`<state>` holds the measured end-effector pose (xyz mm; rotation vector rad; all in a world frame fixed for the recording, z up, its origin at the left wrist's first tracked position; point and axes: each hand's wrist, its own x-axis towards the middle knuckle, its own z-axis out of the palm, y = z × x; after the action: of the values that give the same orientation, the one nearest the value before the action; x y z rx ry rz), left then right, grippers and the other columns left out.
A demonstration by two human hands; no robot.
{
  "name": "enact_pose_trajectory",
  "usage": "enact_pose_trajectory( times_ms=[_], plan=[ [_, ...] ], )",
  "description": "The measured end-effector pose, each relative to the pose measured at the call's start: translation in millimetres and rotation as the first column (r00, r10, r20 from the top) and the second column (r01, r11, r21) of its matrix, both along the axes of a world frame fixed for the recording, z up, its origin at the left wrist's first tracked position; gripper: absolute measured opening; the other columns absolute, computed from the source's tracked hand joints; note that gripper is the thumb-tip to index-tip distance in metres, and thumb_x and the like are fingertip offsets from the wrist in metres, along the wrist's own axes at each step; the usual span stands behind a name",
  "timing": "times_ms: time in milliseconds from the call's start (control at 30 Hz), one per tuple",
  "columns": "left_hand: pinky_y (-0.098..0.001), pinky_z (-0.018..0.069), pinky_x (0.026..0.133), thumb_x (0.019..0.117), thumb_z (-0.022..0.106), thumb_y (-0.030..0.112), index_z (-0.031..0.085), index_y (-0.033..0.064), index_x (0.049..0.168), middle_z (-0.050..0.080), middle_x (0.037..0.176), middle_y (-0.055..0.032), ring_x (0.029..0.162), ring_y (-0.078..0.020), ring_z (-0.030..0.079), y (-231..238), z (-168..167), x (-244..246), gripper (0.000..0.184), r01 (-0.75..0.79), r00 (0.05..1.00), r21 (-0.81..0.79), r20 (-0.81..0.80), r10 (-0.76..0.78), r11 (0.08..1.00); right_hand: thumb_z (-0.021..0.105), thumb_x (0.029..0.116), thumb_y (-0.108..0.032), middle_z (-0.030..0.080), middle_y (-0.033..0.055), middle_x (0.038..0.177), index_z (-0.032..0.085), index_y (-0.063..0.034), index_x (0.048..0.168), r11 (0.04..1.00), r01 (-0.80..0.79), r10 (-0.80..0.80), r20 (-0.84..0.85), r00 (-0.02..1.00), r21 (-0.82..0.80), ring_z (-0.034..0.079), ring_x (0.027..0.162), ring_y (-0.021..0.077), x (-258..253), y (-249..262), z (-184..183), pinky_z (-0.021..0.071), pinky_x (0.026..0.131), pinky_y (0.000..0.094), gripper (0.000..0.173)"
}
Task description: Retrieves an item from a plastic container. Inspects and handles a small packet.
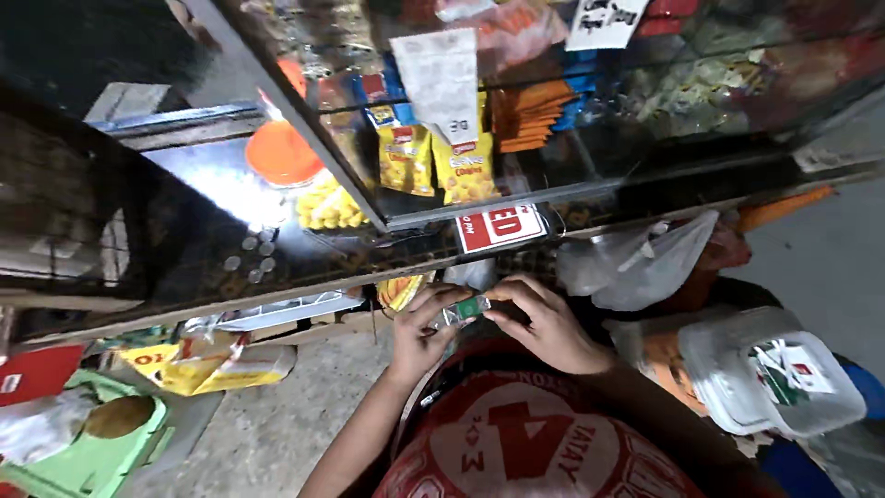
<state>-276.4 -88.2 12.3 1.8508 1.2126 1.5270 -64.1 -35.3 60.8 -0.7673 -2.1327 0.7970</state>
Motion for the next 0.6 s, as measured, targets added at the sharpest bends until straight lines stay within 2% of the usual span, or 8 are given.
enact_pose_trajectory(
  times_ms=[100, 133, 267, 367, 400, 500, 600],
  plan=[
    [-0.0218, 0.0609, 0.079, 0.0989, 0.067, 0.031, 0.068, 0.0134, 0.116, 0.073, 0.108, 0.0105, 0.091, 0.0011, 0.069, -6.0, 4.3, -1.7, 0.025, 0.058, 0.955, -0.186, 0.296, 0.000, 0.981, 0.070, 0.0966, -0.018, 0.070, 0.0171, 0.115, 0.065, 0.0047, 0.127, 0.987, -0.073, 0.066, -0.048, 0.997, -0.143, 0.071, 0.100, 0.0152, -13.1, 3.6, -2.5, 0.0585, 0.088, 0.0250, 0.038],
    [-0.0239, 0.0618, 0.079, 0.0993, 0.066, 0.031, 0.067, 0.0146, 0.116, 0.074, 0.106, 0.0116, 0.089, -0.0003, 0.071, -7.6, 6.4, 0.0, 0.023, 0.066, 0.923, -0.233, 0.383, 0.029, 0.970, 0.071, 0.0960, -0.019, 0.070, 0.0164, 0.115, 0.063, 0.0058, 0.129, 0.970, -0.093, 0.081, -0.062, 0.995, -0.223, 0.071, 0.101, 0.0142, -16.5, 4.3, -4.8, 0.0587, 0.089, 0.0250, 0.042],
    [-0.0305, 0.0631, 0.080, 0.1014, 0.060, 0.013, 0.065, 0.0051, 0.117, 0.076, 0.099, 0.0024, 0.087, -0.0091, 0.073, -9.8, 13.5, 14.1, 0.018, -0.005, 0.790, -0.341, 0.575, 0.213, 0.940, 0.075, 0.0923, -0.022, 0.068, 0.0164, 0.116, 0.061, 0.0075, 0.127, 0.859, -0.138, 0.130, -0.050, 0.990, -0.493, 0.070, 0.098, 0.0128, -27.7, -1.8, -11.0, 0.0595, 0.085, 0.0258, 0.048],
    [-0.0251, 0.0614, 0.069, 0.1046, 0.054, 0.013, 0.061, 0.0015, 0.125, 0.075, 0.099, -0.0005, 0.079, -0.0079, 0.072, -13.5, 18.9, 25.3, 0.024, -0.022, 0.745, -0.416, 0.600, 0.293, 0.909, 0.072, 0.0944, -0.017, 0.068, 0.0150, 0.115, 0.061, 0.0082, 0.123, 0.819, -0.154, 0.109, -0.114, 0.987, -0.552, 0.071, 0.093, 0.0110, -29.7, -4.1, -13.4, 0.0620, 0.080, 0.0248, 0.039],
    [-0.0255, 0.0614, 0.069, 0.1057, 0.051, 0.013, 0.059, 0.0011, 0.128, 0.074, 0.101, -0.0013, 0.081, -0.0083, 0.071, -15.0, 20.1, 27.2, 0.026, -0.020, 0.745, -0.429, 0.596, 0.299, 0.903, 0.071, 0.0948, -0.016, 0.069, 0.0134, 0.113, 0.061, 0.0079, 0.123, 0.804, -0.167, 0.109, -0.135, 0.985, -0.570, 0.071, 0.091, 0.0099, -27.7, -2.8, -12.8, 0.0619, 0.079, 0.0246, 0.038],
    [-0.0345, 0.0600, 0.089, 0.1070, 0.045, 0.016, 0.057, -0.0029, 0.135, 0.070, 0.116, -0.0080, 0.098, -0.0144, 0.070, -21.7, 18.8, 26.6, 0.036, -0.014, 0.754, -0.428, 0.589, 0.291, 0.904, 0.069, 0.0959, -0.014, 0.071, 0.0097, 0.110, 0.060, 0.0069, 0.124, 0.741, -0.226, 0.135, -0.189, 0.973, -0.632, 0.071, 0.092, 0.0087, -18.1, 1.8, -10.7, 0.0611, 0.081, 0.0249, 0.036],
    [-0.0362, 0.0605, 0.090, 0.1055, 0.050, 0.015, 0.061, -0.0035, 0.129, 0.073, 0.113, -0.0081, 0.099, -0.0163, 0.072, -28.3, 21.3, 31.1, 0.032, -0.015, 0.715, -0.444, 0.622, 0.320, 0.896, 0.069, 0.0963, -0.015, 0.071, 0.0074, 0.110, 0.060, 0.0061, 0.124, 0.712, -0.261, 0.170, -0.200, 0.965, -0.652, 0.070, 0.092, 0.0070, -6.3, 4.7, -9.5, 0.0597, 0.083, 0.0244, 0.036]
  ],
)
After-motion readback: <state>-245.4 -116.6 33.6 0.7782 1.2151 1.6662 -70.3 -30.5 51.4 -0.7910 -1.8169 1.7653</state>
